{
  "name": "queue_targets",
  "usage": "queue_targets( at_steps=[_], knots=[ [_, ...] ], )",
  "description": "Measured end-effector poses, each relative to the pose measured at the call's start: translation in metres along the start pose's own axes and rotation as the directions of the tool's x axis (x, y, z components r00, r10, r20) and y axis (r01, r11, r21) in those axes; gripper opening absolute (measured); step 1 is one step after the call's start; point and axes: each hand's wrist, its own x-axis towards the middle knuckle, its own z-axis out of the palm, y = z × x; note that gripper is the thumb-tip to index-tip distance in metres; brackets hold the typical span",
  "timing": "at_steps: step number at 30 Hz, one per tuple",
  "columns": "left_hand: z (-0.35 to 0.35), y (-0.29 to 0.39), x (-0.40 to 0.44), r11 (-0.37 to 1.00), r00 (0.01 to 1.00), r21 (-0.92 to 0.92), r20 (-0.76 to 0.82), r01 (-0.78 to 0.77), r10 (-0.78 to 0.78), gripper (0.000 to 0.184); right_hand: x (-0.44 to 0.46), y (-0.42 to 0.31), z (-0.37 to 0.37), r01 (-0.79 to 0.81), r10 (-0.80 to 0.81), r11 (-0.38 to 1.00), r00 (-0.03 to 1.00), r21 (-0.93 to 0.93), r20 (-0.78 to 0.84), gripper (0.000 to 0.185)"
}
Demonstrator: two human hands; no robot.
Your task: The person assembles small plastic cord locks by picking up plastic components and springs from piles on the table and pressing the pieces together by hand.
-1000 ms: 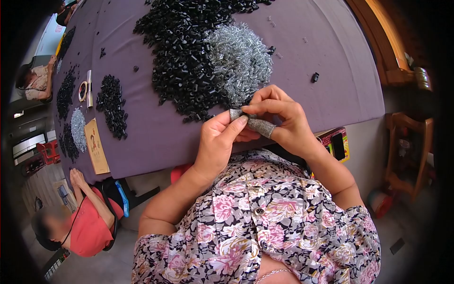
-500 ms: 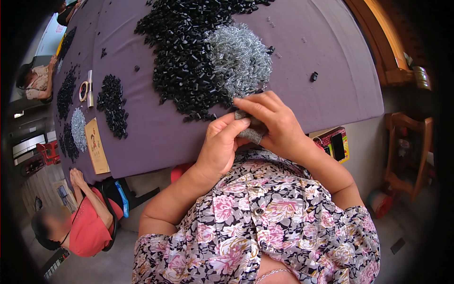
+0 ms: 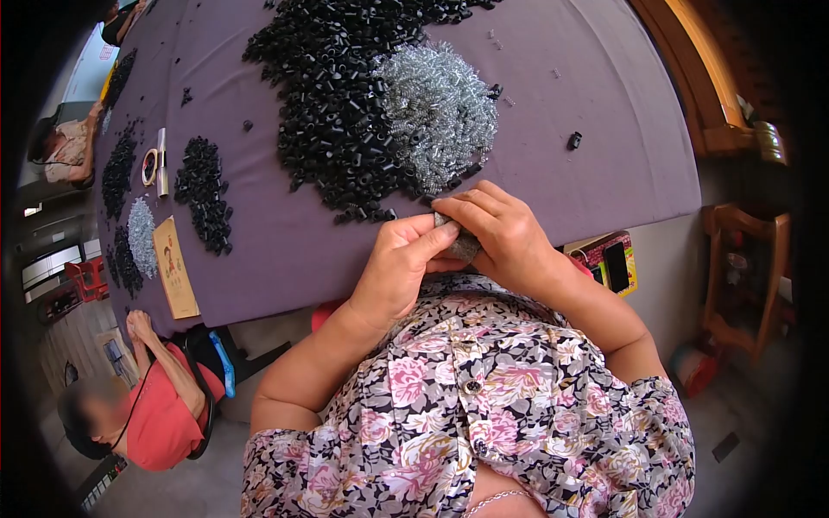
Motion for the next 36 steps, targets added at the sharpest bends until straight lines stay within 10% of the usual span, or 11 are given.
queue_targets(
  at_steps=[36],
  knots=[
    [0.008,0.001,0.005,1.0,0.999,0.007,-0.022,0.03,-0.029,0.024,-0.002,-0.002,-0.002,-0.125,0.121,0.987,0.992,0.104,0.045,0.06]
  ],
)
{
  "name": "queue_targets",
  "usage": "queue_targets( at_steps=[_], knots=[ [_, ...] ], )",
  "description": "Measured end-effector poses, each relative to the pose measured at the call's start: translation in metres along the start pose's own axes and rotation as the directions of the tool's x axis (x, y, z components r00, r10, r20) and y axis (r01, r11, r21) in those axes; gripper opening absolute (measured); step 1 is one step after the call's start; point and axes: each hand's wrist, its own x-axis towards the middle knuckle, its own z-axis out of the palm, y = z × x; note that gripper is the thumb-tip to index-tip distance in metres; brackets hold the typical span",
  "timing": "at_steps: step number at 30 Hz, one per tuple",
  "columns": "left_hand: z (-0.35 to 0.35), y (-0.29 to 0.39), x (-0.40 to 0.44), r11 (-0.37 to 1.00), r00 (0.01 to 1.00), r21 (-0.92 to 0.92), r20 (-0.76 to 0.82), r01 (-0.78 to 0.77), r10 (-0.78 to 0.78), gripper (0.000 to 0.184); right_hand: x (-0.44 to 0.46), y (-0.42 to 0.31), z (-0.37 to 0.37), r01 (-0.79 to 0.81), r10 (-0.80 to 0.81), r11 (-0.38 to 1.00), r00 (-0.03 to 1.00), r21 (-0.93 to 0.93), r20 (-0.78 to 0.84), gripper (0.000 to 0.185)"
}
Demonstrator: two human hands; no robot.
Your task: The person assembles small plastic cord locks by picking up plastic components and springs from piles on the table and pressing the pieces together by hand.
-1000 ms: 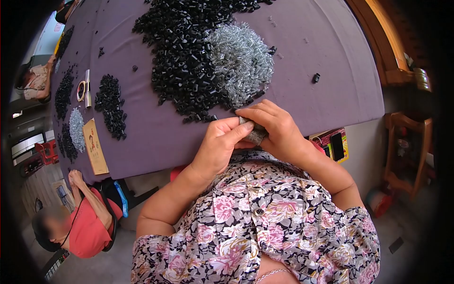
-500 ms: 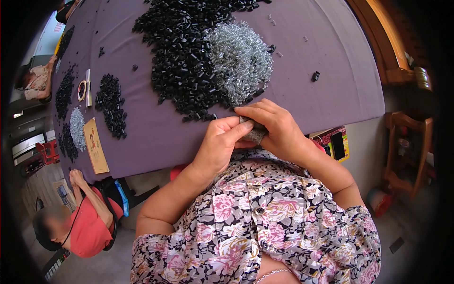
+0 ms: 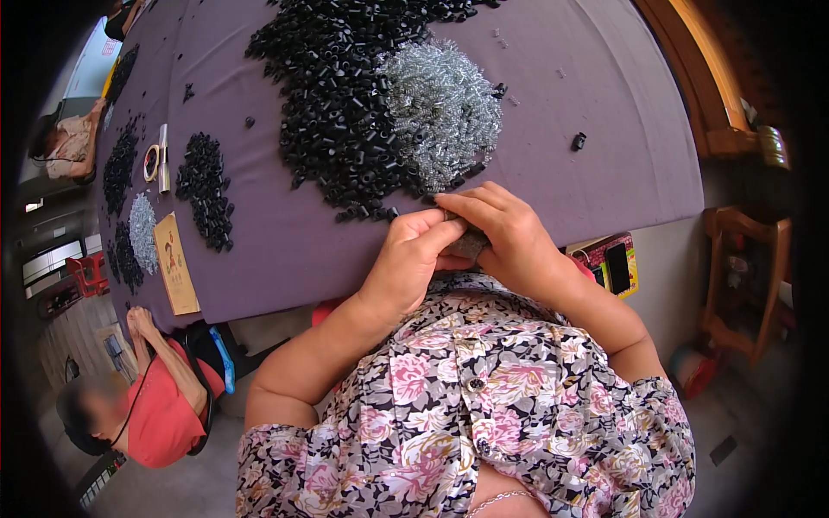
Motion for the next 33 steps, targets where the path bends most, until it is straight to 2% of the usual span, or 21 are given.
queue_targets(
  at_steps=[7,10,16,21,22,23,24,26,27,28,29,30,31,33],
  knots=[
    [-0.005,-0.002,-0.003,1.0,0.997,-0.005,0.077,-0.024,0.024,0.023,0.0,-0.001,0.0,0.033,-0.033,0.999,0.999,-0.01,-0.009,0.06],
    [-0.01,-0.008,-0.001,0.996,0.991,-0.038,0.105,-0.076,0.08,0.023,-0.001,0.001,0.004,0.038,-0.038,0.999,0.999,-0.002,-0.021,0.059],
    [-0.014,-0.011,-0.003,0.994,0.987,0.008,0.115,-0.112,0.11,0.026,0.0,0.005,0.01,0.064,-0.062,0.997,0.997,0.042,-0.044,0.057],
    [-0.014,-0.008,-0.013,0.99,0.988,-0.027,0.064,-0.141,0.143,0.033,0.005,-0.003,-0.005,0.044,-0.041,0.993,0.999,0.107,-0.032,0.054],
    [-0.016,-0.005,-0.016,0.986,0.985,-0.02,0.044,-0.164,0.164,0.034,0.007,-0.004,-0.011,0.013,-0.007,0.997,0.997,0.071,-0.071,0.052],
    [-0.017,0.0,-0.025,0.983,0.985,0.071,0.006,-0.171,0.171,0.036,0.006,-0.003,-0.019,-0.019,0.023,0.999,0.994,0.042,-0.11,0.051],
    [-0.02,0.001,-0.031,0.957,0.966,0.142,-0.013,-0.254,0.258,0.036,0.006,-0.001,-0.026,-0.048,0.05,0.999,0.988,0.021,-0.147,0.049],
    [-0.029,0.003,-0.046,0.872,0.905,0.295,-0.052,-0.391,0.423,0.037,0.01,0.012,-0.049,-0.04,-0.027,0.971,0.962,-0.236,-0.273,0.043],
    [-0.036,0.002,-0.053,0.827,0.848,0.331,-0.123,-0.455,0.516,0.033,0.011,0.016,-0.058,-0.105,0.016,0.956,0.952,-0.275,-0.306,0.041],
    [-0.047,0.001,-0.055,0.721,0.737,0.424,-0.163,-0.548,0.656,0.029,0.011,0.021,-0.066,-0.171,0.057,0.934,0.938,-0.314,-0.342,0.04],
    [-0.063,0.003,-0.058,0.648,0.644,0.515,-0.219,-0.562,0.733,0.027,0.01,0.027,-0.07,-0.182,0.057,0.918,0.939,-0.352,-0.339,0.04],
    [-0.084,0.005,-0.06,0.537,0.516,0.647,-0.249,-0.541,0.82,0.026,0.008,0.033,-0.075,-0.195,0.057,0.899,0.94,-0.392,-0.337,0.04],
    [-0.114,0.01,-0.061,0.285,0.338,0.858,-0.141,-0.428,0.931,0.028,0.007,0.04,-0.08,-0.211,0.06,0.876,0.94,-0.434,-0.337,0.04],
    [-0.149,0.031,-0.07,0.081,0.187,0.986,-0.053,-0.146,0.981,0.034,0.003,0.06,-0.085,-0.227,0.058,0.844,0.939,-0.486,-0.339,0.04]
  ],
)
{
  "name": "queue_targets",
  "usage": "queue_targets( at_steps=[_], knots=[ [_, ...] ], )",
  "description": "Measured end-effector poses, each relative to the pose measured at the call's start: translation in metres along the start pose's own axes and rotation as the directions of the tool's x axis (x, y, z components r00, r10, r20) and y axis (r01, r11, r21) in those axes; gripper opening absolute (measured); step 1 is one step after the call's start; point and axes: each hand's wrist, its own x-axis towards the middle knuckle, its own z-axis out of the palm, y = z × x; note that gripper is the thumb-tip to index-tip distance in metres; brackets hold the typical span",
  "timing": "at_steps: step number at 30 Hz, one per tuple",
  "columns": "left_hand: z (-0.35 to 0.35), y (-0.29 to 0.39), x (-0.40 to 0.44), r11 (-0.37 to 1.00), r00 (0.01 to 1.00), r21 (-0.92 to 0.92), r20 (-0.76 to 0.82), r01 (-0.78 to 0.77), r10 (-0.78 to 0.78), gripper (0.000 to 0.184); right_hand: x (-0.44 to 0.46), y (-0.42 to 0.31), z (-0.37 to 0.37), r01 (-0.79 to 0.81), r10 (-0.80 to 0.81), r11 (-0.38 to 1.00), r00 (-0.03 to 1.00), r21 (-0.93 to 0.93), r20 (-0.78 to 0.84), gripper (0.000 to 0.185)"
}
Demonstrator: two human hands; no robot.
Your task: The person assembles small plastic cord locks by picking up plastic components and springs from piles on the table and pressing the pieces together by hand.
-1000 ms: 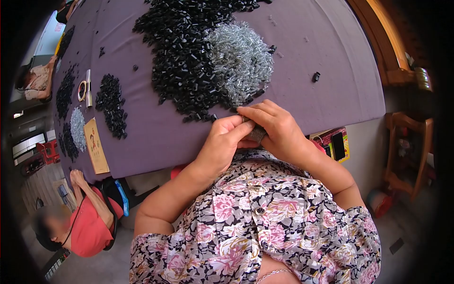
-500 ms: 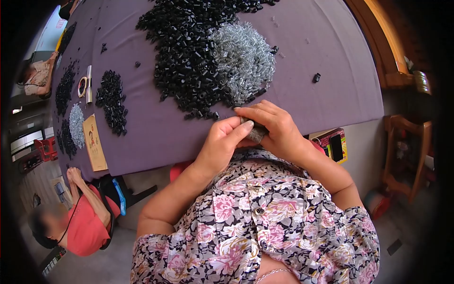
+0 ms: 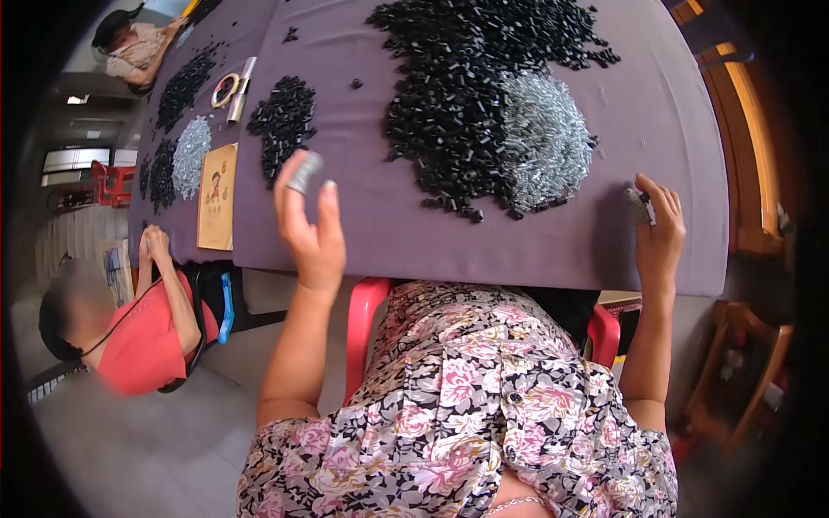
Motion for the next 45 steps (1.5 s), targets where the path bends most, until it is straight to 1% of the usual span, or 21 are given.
queue_targets(
  at_steps=[1,3,6,8,10,13,14,17,21,22,26,30,33,34,35,37,38,41,42,44,45],
  knots=[
    [-0.005,-0.012,0.01,0.993,0.999,0.115,-0.033,0.02,-0.017,0.041,0.0,0.008,0.004,0.0,0.0,0.999,1.0,-0.033,-0.005,0.041],
    [-0.01,-0.053,0.023,0.972,0.997,0.222,-0.021,0.077,-0.074,0.057,-0.001,0.014,0.009,-0.001,0.0,0.998,1.0,-0.057,-0.024,0.042],
    [-0.005,-0.105,0.04,0.905,0.986,0.393,-0.01,0.159,-0.169,0.075,-0.001,0.016,0.014,-0.003,0.0,0.999,0.998,-0.046,-0.059,0.043],
    [-0.001,-0.124,0.056,0.892,0.976,0.403,-0.016,0.205,-0.217,0.081,-0.001,0.017,0.016,-0.016,0.014,0.999,0.998,-0.032,-0.062,0.043],
    [0.005,-0.137,0.071,0.878,0.965,0.408,-0.034,0.251,-0.26,0.088,-0.002,0.013,0.017,0.005,-0.01,0.998,0.998,-0.069,-0.068,0.046],
    [0.009,-0.157,0.09,0.881,0.961,0.389,-0.046,0.269,-0.273,0.09,-0.002,0.011,0.013,0.018,-0.023,0.996,0.998,-0.093,-0.054,0.052],
    [0.01,-0.168,0.095,0.864,0.961,0.427,-0.049,0.267,-0.272,0.091,-0.002,0.011,0.012,0.021,-0.025,0.995,0.999,-0.094,-0.045,0.054],
    [0.007,-0.164,0.109,0.864,0.953,0.414,-0.028,0.287,-0.303,0.091,-0.003,0.012,0.013,-0.003,-0.001,0.996,0.999,-0.085,-0.048,0.059],
    [0.007,-0.171,0.115,0.867,0.96,0.435,0.015,0.245,-0.279,0.084,-0.002,0.009,0.01,-0.026,0.022,0.997,0.999,-0.074,-0.043,0.058],
    [0.008,-0.172,0.114,0.878,0.966,0.422,0.017,0.227,-0.258,0.078,-0.002,0.008,0.009,-0.031,0.028,0.997,0.999,-0.07,-0.044,0.058],
    [0.007,-0.168,0.109,0.906,0.982,0.41,0.098,0.107,-0.16,0.071,-0.002,0.007,0.007,-0.028,0.026,0.998,0.999,-0.054,-0.047,0.057],
    [0.007,-0.157,0.103,0.952,0.983,0.303,0.164,0.033,-0.086,0.064,-0.003,0.008,0.006,-0.028,0.027,0.999,0.999,-0.037,-0.047,0.058],
    [0.007,-0.157,0.102,0.975,0.996,0.223,0.09,0.007,-0.028,0.063,-0.002,0.01,0.006,-0.024,0.023,1.0,0.998,-0.016,-0.053,0.059],
    [0.005,-0.155,0.106,0.967,0.999,0.255,0.028,0.011,-0.019,0.063,-0.003,0.009,0.006,-0.03,0.029,0.999,0.998,-0.013,-0.05,0.06],
    [0.005,-0.163,0.11,0.97,0.997,0.235,-0.059,0.066,-0.053,0.063,-0.003,0.009,0.006,-0.037,0.037,0.999,0.998,-0.01,-0.047,0.06],
    [0.002,-0.19,0.121,0.97,0.987,0.198,-0.113,0.139,-0.118,0.064,-0.003,0.008,0.006,-0.033,0.033,0.999,0.998,-0.004,-0.055,0.06],
    [0.003,-0.201,0.125,0.961,0.984,0.228,-0.124,0.155,-0.129,0.065,-0.002,0.007,0.006,-0.032,0.032,0.999,0.998,-0.001,-0.057,0.06],
    [0.009,-0.216,0.132,0.94,0.959,0.193,-0.009,0.281,-0.284,0.065,0.0,0.002,0.002,-0.114,0.115,0.993,0.993,0.042,-0.038,0.059],
    [0.011,-0.206,0.135,0.955,0.967,0.171,0.029,0.243,-0.251,0.065,0.0,0.002,0.003,-0.125,0.127,0.99,0.991,0.061,-0.04,0.057],
    [0.014,-0.189,0.135,0.961,0.962,0.132,0.095,0.241,-0.255,0.063,0.0,0.003,0.005,-0.143,0.147,0.985,0.988,0.099,-0.036,0.055],
    [0.015,-0.183,0.134,0.963,0.958,0.112,0.124,0.243,-0.257,0.063,-0.001,0.005,0.006,-0.104,0.107,0.992,0.993,0.07,-0.044,0.054]
  ],
)
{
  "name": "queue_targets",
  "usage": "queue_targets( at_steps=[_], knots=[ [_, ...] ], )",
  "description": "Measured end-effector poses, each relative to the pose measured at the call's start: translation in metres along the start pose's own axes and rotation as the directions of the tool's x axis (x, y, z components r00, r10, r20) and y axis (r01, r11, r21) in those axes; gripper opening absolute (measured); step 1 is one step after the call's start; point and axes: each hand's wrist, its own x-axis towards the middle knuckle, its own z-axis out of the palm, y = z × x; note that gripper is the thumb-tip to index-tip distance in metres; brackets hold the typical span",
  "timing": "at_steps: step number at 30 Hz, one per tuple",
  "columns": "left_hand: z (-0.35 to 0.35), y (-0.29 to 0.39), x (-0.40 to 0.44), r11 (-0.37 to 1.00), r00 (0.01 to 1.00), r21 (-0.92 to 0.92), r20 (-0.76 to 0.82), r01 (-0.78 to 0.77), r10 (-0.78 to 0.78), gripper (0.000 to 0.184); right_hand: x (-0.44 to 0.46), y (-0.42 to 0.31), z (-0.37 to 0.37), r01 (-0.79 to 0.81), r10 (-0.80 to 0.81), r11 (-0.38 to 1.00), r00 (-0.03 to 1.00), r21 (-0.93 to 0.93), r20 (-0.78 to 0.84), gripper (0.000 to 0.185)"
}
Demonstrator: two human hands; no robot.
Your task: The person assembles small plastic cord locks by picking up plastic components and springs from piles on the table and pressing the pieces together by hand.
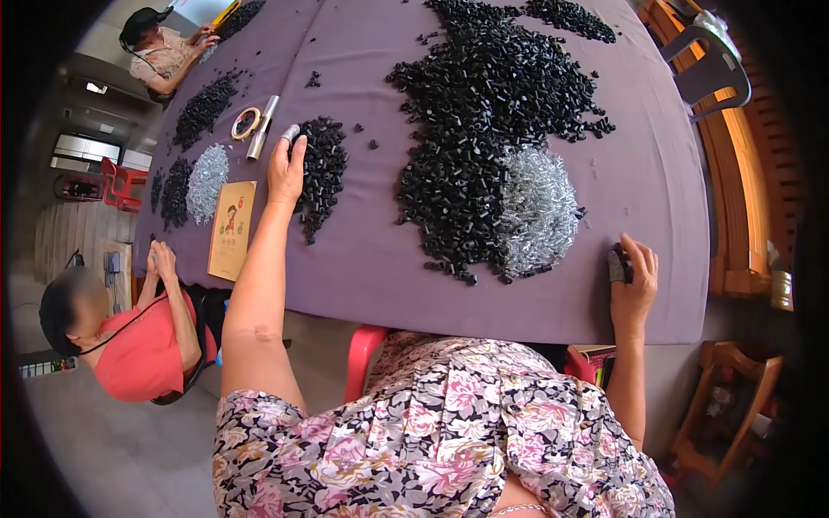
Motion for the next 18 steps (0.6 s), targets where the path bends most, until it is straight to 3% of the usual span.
queue_targets(
  at_steps=[3,5,6,8,11,14,16,18],
  knots=[
    [-0.004,0.012,-0.01,0.998,0.998,-0.055,0.051,-0.018,0.021,0.058,0.002,0.002,-0.003,0.111,-0.11,0.992,0.994,-0.059,0.01,0.048],
    [-0.019,0.023,-0.028,0.995,1.0,-0.104,0.024,0.005,-0.003,0.055,0.002,-0.002,-0.006,0.089,-0.087,0.996,0.996,-0.033,0.033,0.047],
    [-0.023,0.007,-0.045,0.963,0.996,-0.259,-0.022,0.076,-0.084,0.054,-0.003,-0.015,-0.029,0.096,-0.094,0.993,0.995,-0.063,0.029,0.047],
    [-0.031,0.03,-0.081,0.966,0.984,-0.229,-0.104,0.119,-0.145,0.057,-0.001,-0.012,-0.022,0.089,-0.088,0.996,0.995,-0.029,0.037,0.048],
    [-0.014,0.042,-0.119,0.992,0.978,0.06,-0.185,0.111,-0.098,0.06,-0.001,-0.007,-0.023,0.089,-0.087,0.996,0.995,-0.023,0.052,0.047],
    [0.009,0.059,-0.103,0.989,0.951,0.088,-0.295,0.117,-0.086,0.06,-0.004,-0.015,-0.027,0.079,-0.077,0.996,0.996,-0.034,0.053,0.046],
    [0.02,0.066,-0.083,0.973,0.951,0.147,-0.28,0.178,-0.132,0.059,-0.004,-0.015,-0.027,0.079,-0.077,0.996,0.996,-0.042,0.049,0.046],
    [0.029,0.067,-0.067,0.98,0.931,0.051,-0.324,0.193,-0.166,0.06,-0.004,-0.016,-0.027,0.092,-0.091,0.995,0.995,-0.041,0.026,0.045]
  ],
)
